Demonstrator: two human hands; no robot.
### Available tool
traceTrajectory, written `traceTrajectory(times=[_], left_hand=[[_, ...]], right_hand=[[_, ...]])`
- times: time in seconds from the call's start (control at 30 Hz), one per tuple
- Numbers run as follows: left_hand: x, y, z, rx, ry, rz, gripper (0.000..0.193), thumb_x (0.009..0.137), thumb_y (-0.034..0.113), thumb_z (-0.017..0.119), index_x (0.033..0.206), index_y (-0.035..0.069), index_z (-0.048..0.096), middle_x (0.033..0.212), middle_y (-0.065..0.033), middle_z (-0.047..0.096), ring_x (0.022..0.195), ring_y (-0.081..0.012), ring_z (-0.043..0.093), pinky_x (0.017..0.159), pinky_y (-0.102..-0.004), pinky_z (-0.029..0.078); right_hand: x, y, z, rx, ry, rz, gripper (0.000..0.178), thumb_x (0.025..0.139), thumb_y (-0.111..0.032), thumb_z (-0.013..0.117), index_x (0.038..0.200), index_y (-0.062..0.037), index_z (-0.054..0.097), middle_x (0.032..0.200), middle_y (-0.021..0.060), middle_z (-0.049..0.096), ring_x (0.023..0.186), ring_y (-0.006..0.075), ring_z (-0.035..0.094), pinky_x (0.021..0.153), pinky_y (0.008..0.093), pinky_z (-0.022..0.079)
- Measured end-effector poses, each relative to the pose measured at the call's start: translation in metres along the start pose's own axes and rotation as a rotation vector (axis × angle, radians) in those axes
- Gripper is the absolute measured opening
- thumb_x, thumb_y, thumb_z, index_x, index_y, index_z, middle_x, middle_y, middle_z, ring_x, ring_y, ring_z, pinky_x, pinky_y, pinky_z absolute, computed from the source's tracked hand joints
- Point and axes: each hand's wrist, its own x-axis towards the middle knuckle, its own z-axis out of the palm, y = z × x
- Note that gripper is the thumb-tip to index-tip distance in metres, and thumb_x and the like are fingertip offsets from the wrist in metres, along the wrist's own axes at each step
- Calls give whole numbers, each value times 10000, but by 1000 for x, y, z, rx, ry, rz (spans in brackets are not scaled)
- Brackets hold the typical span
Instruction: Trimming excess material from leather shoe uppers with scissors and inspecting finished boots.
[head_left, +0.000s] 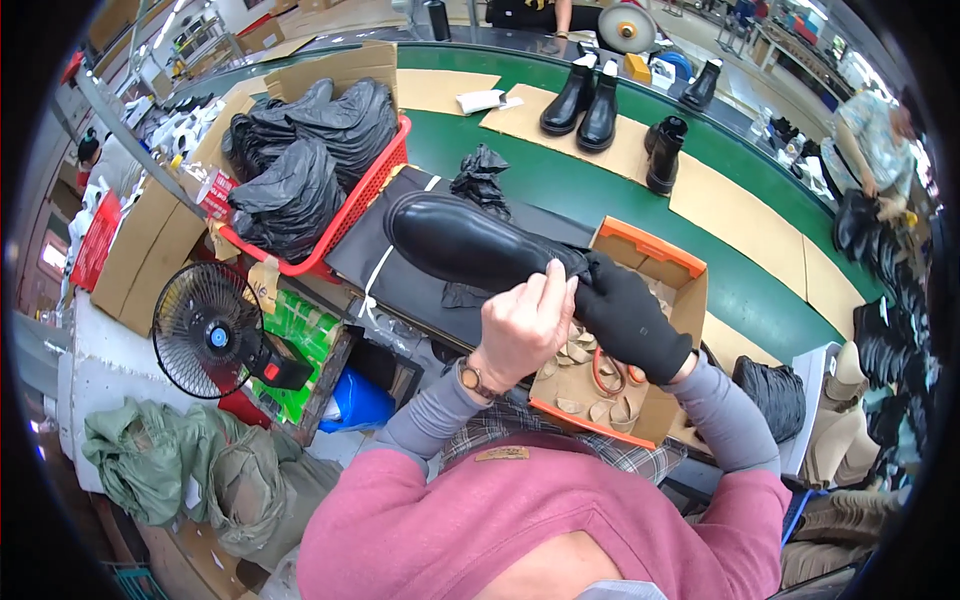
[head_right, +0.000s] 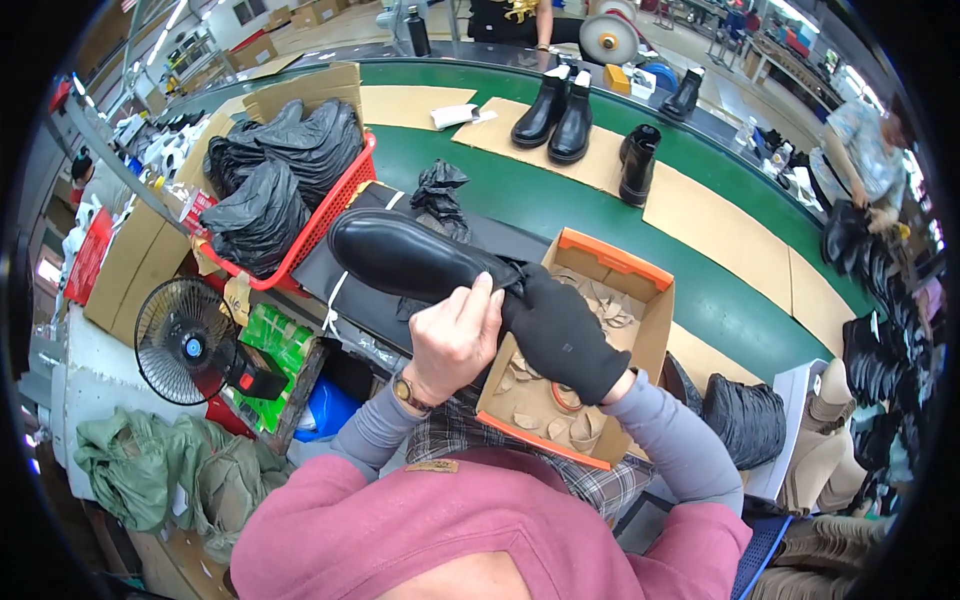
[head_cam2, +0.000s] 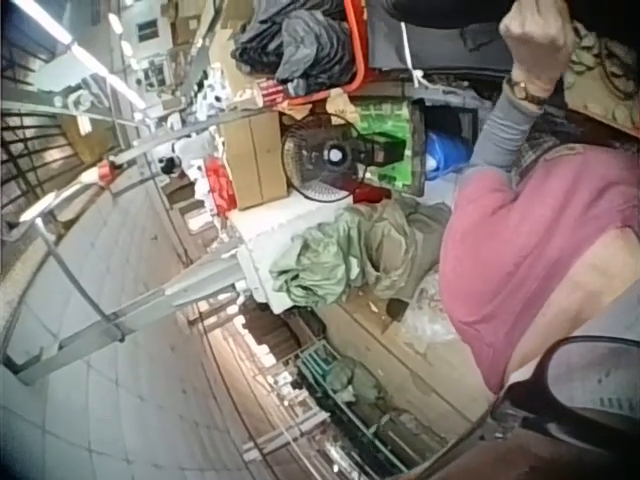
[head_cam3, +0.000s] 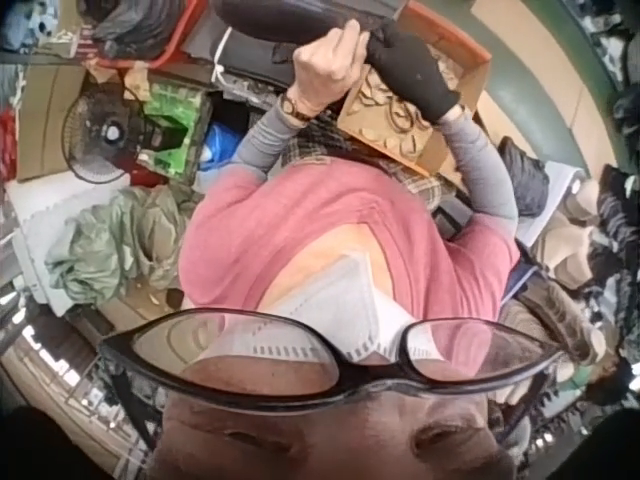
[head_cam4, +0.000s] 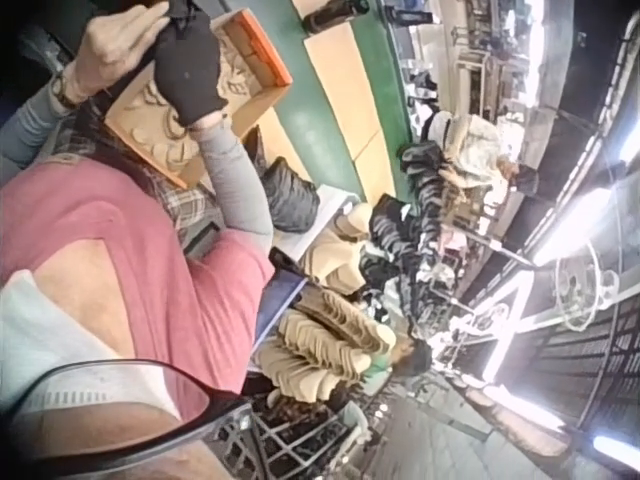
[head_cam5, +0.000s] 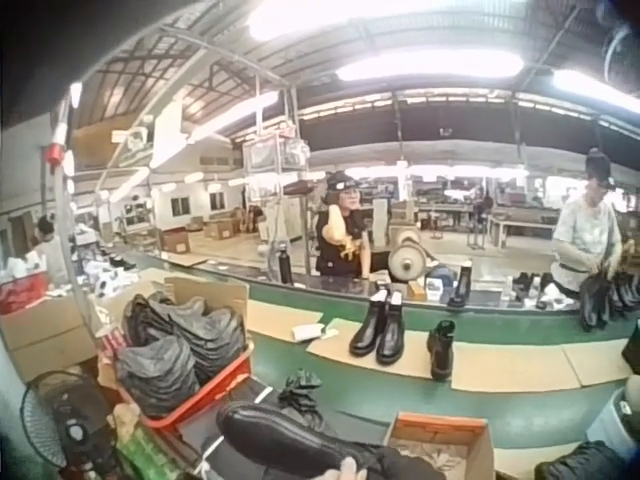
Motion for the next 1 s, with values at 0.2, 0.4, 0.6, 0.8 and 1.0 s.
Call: traceTrajectory(times=[0.2,0.4,0.6,0.8,1.0], left_hand=[[-1,-1,1,50,12,14,232,838,76,679,1013,-71,640,645,-89,524,478,-227,547,435,-332,429],[-4,12,5,111,-58,145,270,819,81,693,1031,-75,635,638,-63,505,501,-195,532,446,-312,428],[-4,-33,-73,19,473,-59,865,705,469,799,1319,-33,455,1277,-223,493,1131,-329,502,1003,-478,388],[61,-31,-106,-1502,74,302,740,784,441,742,1401,211,405,1309,-227,457,1196,-549,432,1033,-710,291],[92,-27,-116,-1665,-313,477,459,906,264,640,1344,244,502,1237,-162,524,1148,-529,478,1023,-754,243]], right_hand=[[0,-1,1,353,-129,315,227,841,-125,588,1035,-8,608,774,121,632,752,274,595,658,335,481],[6,33,12,101,34,-434,267,771,-105,614,1023,-16,609,855,148,638,792,319,608,701,380,494],[-21,-4,-7,490,11,-66,501,810,-85,667,1282,8,526,1248,145,601,1138,207,573,1013,335,423],[-67,-61,-25,877,-95,-32,578,863,-179,707,1352,7,462,1315,142,540,1186,213,527,1035,331,388],[-80,-10,14,141,-119,-576,595,886,-226,679,1387,-22,431,1396,171,458,1265,258,476,1072,382,366]])
